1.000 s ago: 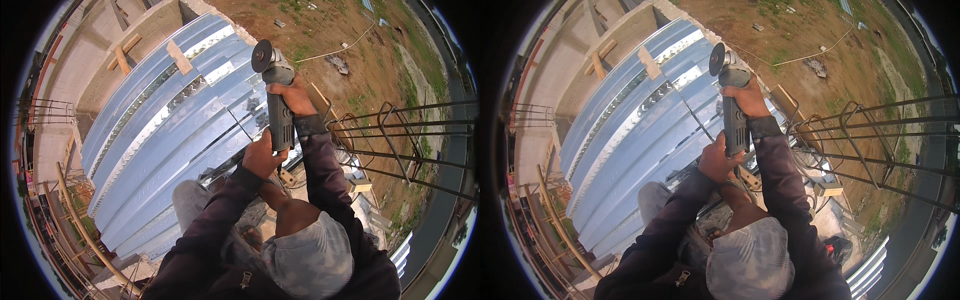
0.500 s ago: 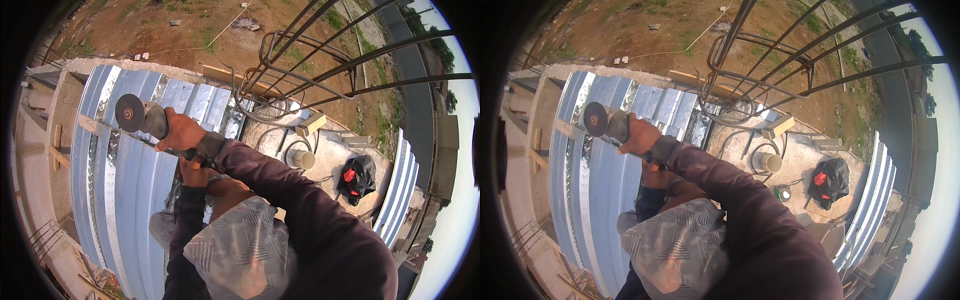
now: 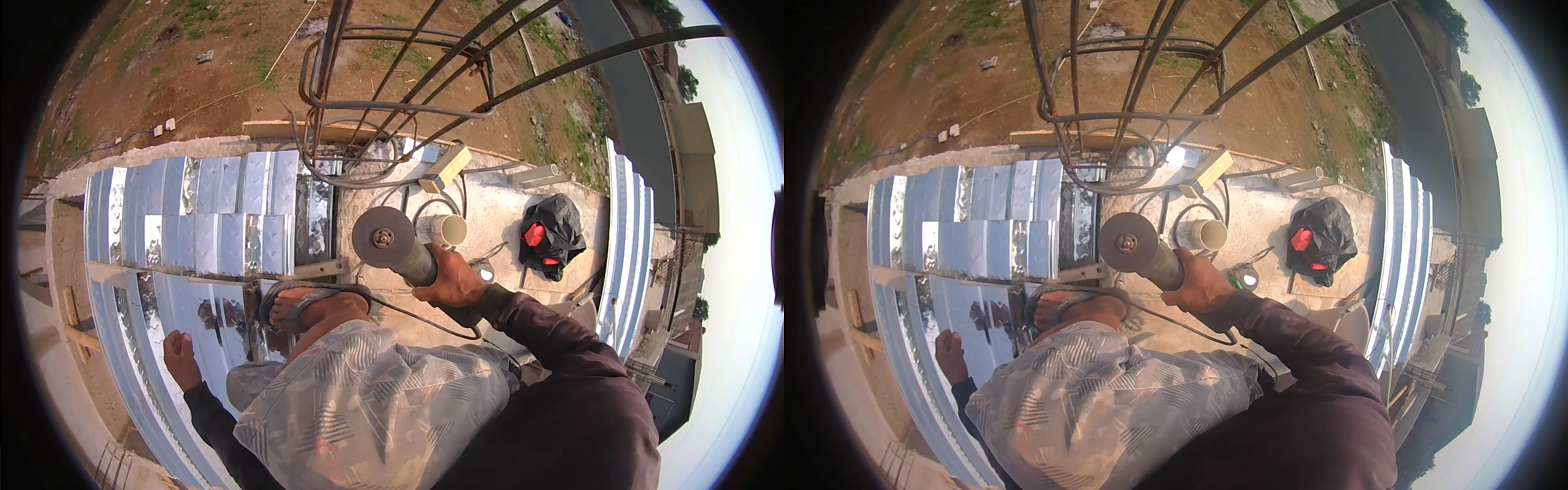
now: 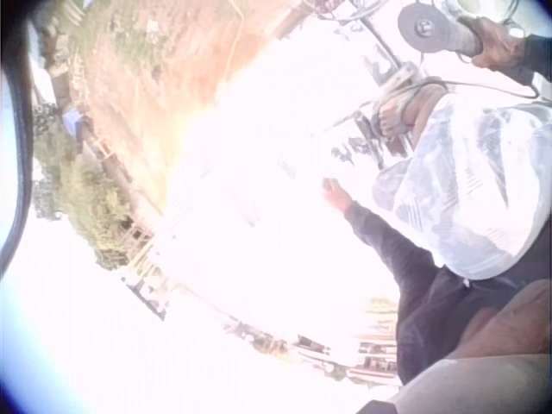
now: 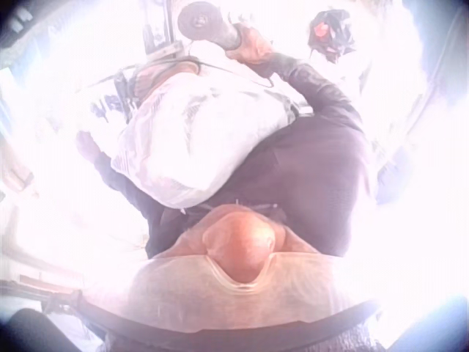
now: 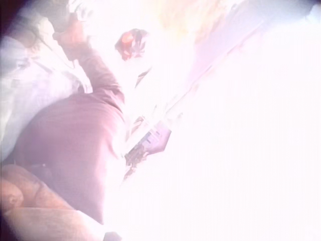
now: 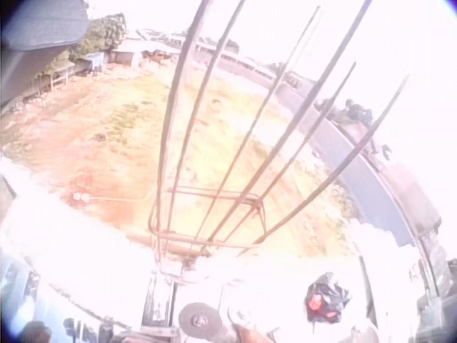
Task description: The person measures a corrugated metal sheet with a tape measure, marks a cut line, and uses an angle grinder to cut the sheet along the marked line. The person handles the sheet and grinder while standing on a rooftop structure.
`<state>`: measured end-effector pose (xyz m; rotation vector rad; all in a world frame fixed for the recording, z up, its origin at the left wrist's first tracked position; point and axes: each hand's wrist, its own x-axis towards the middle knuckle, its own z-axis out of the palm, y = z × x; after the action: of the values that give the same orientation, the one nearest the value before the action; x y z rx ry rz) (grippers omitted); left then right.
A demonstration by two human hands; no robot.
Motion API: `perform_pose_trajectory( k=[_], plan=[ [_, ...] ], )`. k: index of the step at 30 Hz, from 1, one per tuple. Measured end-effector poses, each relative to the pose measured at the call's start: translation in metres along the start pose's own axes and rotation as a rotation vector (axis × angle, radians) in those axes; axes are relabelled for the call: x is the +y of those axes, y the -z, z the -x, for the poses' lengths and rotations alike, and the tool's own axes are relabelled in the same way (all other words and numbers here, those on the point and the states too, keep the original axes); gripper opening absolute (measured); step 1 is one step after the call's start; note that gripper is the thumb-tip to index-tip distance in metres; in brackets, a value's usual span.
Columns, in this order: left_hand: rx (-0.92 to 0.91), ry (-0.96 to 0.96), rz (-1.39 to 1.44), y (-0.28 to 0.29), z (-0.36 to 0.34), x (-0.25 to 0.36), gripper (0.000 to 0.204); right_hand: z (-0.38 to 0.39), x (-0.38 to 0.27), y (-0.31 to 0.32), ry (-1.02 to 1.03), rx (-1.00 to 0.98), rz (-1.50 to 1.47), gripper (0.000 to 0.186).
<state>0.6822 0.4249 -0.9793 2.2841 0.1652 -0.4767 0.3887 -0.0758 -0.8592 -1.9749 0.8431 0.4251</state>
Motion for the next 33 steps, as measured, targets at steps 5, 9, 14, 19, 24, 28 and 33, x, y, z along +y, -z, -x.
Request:
perform_pose_trajectory(
  k=[5, 9, 14, 19, 24, 28, 33],
  plan=[
    [0.080, -0.100, -0.405, 0.025, 0.001, -0.081, 0.051, 0.059, 0.095, 0.023, -0.292, 0.447, -0.265, 0.063],
    [0.102, -0.169, -0.468, -0.006, -0.007, -0.114, 0.072, 0.034, 0.187, 0.034, -0.446, 0.705, -0.527, 0.049],
    [0.062, -0.094, -0.418, -0.026, -0.010, -0.123, 0.079, -0.015, 0.232, 0.023, -0.577, 0.874, -0.563, 0.043],
    [0.041, -0.095, -0.454, -0.012, -0.005, -0.138, 0.078, -0.054, 0.253, 0.011, -0.653, 0.945, -0.473, 0.057],
    [0.013, -0.091, -0.558, -0.006, 0.017, -0.148, 0.082, -0.080, 0.282, 0.007, -0.628, 0.947, -0.384, 0.060],
    [-0.096, 0.018, -0.451, -0.013, 0.029, -0.153, 0.091, -0.082, 0.297, 0.001, -0.572, 0.945, -0.255, 0.064],
    [-0.053, 0.019, -0.444, -0.027, 0.038, -0.113, 0.103, -0.072, 0.314, -0.004, -0.396, 0.923, -0.276, 0.076]
  ],
)
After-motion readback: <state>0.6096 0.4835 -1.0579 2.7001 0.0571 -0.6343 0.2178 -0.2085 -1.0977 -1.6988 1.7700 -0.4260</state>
